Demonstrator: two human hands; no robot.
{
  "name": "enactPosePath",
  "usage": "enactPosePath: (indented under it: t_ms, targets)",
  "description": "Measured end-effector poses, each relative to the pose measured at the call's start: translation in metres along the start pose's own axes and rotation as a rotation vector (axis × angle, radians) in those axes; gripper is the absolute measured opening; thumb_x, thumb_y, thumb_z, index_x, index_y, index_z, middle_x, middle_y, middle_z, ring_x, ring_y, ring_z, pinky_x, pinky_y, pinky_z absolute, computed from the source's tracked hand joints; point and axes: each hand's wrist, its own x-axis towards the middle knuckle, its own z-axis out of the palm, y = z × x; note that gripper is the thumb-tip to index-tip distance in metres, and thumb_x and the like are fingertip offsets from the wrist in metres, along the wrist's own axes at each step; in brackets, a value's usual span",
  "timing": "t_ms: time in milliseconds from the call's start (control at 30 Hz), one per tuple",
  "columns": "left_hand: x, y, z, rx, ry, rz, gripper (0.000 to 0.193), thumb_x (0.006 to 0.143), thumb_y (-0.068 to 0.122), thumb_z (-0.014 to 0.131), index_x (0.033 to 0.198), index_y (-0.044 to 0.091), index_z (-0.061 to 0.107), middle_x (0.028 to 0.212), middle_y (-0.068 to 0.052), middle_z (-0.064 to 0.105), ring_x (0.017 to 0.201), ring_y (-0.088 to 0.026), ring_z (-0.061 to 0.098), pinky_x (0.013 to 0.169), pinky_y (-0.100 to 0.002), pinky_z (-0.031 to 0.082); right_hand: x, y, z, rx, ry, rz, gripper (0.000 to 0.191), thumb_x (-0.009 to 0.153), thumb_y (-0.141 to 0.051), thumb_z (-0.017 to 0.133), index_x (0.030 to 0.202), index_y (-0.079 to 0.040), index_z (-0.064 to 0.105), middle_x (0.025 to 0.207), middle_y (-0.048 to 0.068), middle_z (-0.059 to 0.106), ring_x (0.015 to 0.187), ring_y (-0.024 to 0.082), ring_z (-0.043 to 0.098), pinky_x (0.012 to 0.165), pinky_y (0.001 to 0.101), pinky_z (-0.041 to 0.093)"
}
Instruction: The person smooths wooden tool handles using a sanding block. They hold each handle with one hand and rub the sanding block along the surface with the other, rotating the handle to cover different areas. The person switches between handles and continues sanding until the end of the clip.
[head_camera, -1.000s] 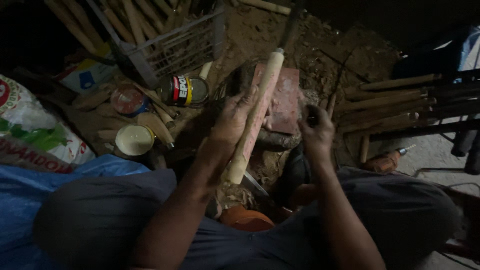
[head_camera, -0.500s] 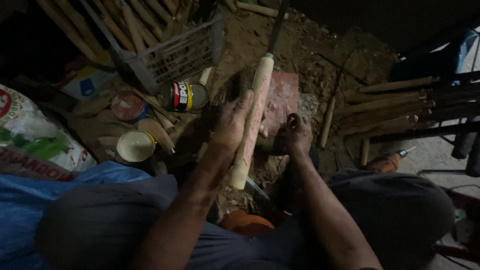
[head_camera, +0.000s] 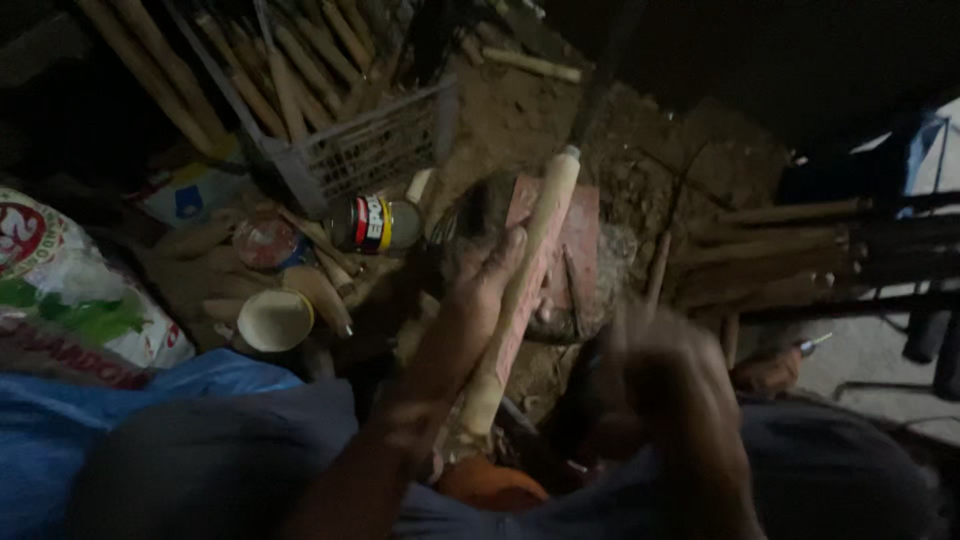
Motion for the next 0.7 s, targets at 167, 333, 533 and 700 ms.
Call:
enactPosePath:
  t_ms: [167, 333, 533, 700]
  targets:
    - [-0.003, -0.004, 0.01, -0.131, 0.023, -0.104, 0.06, 0.107, 0.041, 0.045, 0.151, 0.001, 0.05, 0.097, -0.005, 0.057, 0.079, -0.017, 0.055, 0.07, -0.034, 0.05, -0.026, -0.029, 0.0, -0.036, -0.153, -0.346, 0.041, 0.107, -0.028, 0.055, 0.14, -0.007, 0.063, 0.086, 0.005, 0.067, 0.07, 0.013, 0.06, 0.06, 0.0289, 0.049]
    - [-0.002, -0.005, 0.008, -0.124, -0.005, -0.082, 0.055, 0.106, 0.04, 0.046, 0.14, -0.003, 0.053, 0.092, -0.007, 0.057, 0.074, -0.018, 0.056, 0.067, -0.037, 0.051, -0.023, -0.05, 0.003, -0.105, -0.144, -0.356, 0.044, 0.107, -0.03, 0.052, 0.144, -0.007, 0.06, 0.088, 0.006, 0.069, 0.071, 0.015, 0.063, 0.062, 0.0311, 0.051]
    - [-0.001, 0.007, 0.021, -0.192, 0.039, -0.166, 0.051, 0.106, 0.043, 0.047, 0.128, -0.002, 0.058, 0.084, -0.008, 0.056, 0.067, -0.017, 0.056, 0.062, -0.035, 0.051, 0.005, -0.018, -0.019, -0.195, -0.127, -0.366, 0.049, 0.107, -0.034, 0.05, 0.149, -0.008, 0.056, 0.091, 0.007, 0.072, 0.072, 0.017, 0.067, 0.064, 0.0337, 0.053]
    - [0.004, 0.017, 0.03, 0.142, 0.054, -0.162, 0.057, 0.106, 0.044, 0.043, 0.129, -0.004, 0.061, 0.082, -0.008, 0.06, 0.065, -0.014, 0.059, 0.06, -0.031, 0.052, 0.061, -0.004, -0.023, -0.419, -0.142, -0.409, 0.053, 0.107, -0.036, 0.048, 0.152, -0.009, 0.053, 0.093, 0.008, 0.074, 0.074, 0.019, 0.07, 0.066, 0.0359, 0.055]
